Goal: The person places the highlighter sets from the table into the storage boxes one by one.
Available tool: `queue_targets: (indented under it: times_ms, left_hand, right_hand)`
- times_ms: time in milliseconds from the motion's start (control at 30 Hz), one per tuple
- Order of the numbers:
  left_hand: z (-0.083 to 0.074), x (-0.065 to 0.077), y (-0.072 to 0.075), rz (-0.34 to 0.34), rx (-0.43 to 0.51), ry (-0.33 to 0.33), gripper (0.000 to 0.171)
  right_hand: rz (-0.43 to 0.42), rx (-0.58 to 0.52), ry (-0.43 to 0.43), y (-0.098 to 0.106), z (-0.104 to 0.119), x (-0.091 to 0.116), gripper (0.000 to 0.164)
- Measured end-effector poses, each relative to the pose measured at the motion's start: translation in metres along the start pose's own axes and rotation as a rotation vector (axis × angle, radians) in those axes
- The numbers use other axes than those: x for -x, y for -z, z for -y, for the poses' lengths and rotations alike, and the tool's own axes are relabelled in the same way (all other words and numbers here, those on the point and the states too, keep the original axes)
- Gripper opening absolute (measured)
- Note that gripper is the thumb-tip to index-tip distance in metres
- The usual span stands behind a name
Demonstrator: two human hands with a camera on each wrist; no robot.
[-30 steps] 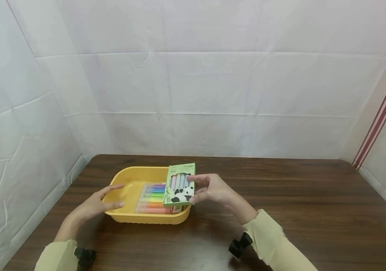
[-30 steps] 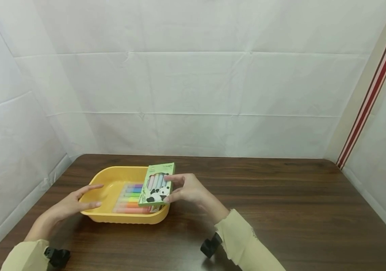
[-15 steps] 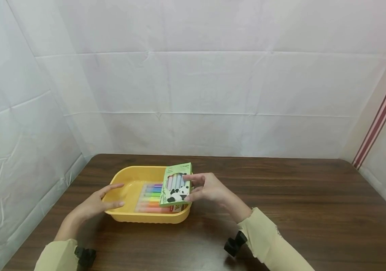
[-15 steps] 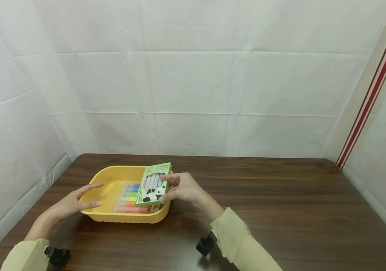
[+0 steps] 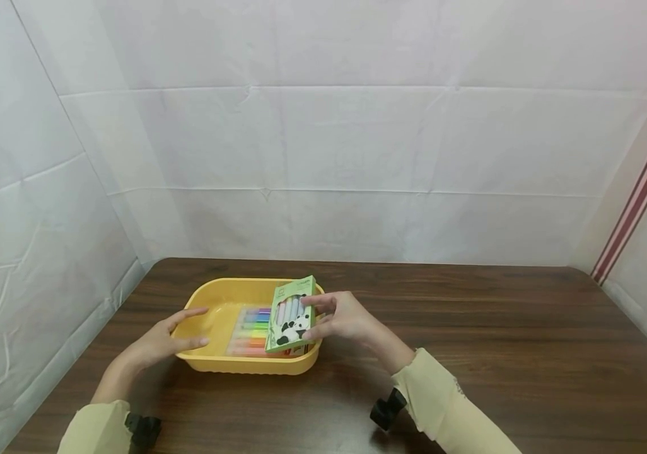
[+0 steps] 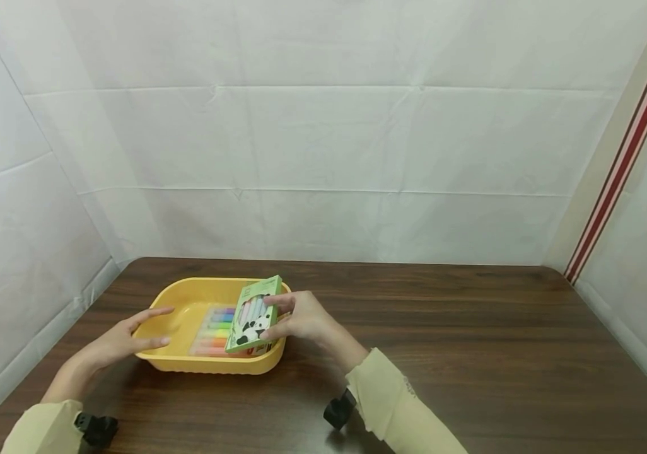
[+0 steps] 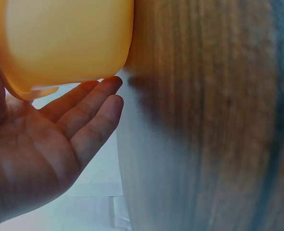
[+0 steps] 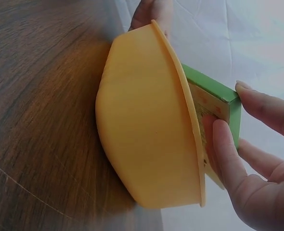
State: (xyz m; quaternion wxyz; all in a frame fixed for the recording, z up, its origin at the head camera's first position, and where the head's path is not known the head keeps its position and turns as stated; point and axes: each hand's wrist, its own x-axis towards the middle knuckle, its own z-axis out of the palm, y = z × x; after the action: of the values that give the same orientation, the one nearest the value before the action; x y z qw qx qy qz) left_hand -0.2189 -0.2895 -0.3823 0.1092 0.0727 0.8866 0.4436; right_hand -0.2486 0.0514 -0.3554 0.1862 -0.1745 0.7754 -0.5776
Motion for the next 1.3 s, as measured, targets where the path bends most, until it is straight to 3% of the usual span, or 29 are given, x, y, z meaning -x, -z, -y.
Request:
queue_targets:
  times_ms: [367,767,1033,1300]
  left_hand:
    - [-0.0013,0.0029,0.0000,0.001,-0.014,0.017,0.070]
    - [-0.0017,0.0030,0.0003,-0.009,-0.007,0.008,0.070]
    - [-0.0022,0.0032,-0.0005,-0.009,-0.006,-0.001,0.070]
    - [-0.0019,0.0009,-0.0013,-0.002,-0.004,-0.002,0.070]
  right_hand:
    - [-0.020,0.050,-0.035,-0.0050,-0.0019,-0.0010,0.055]
    - [0.005,0.065,-0.019,-0.0048,0.0000,0.0015,0.054]
    - [-0.038,0.171,-0.015,-0.0069,0.0012,0.0030,0.048]
    - [-0.085,0.191,-0.025,-0.0075,0.0060,0.0082,0.042]
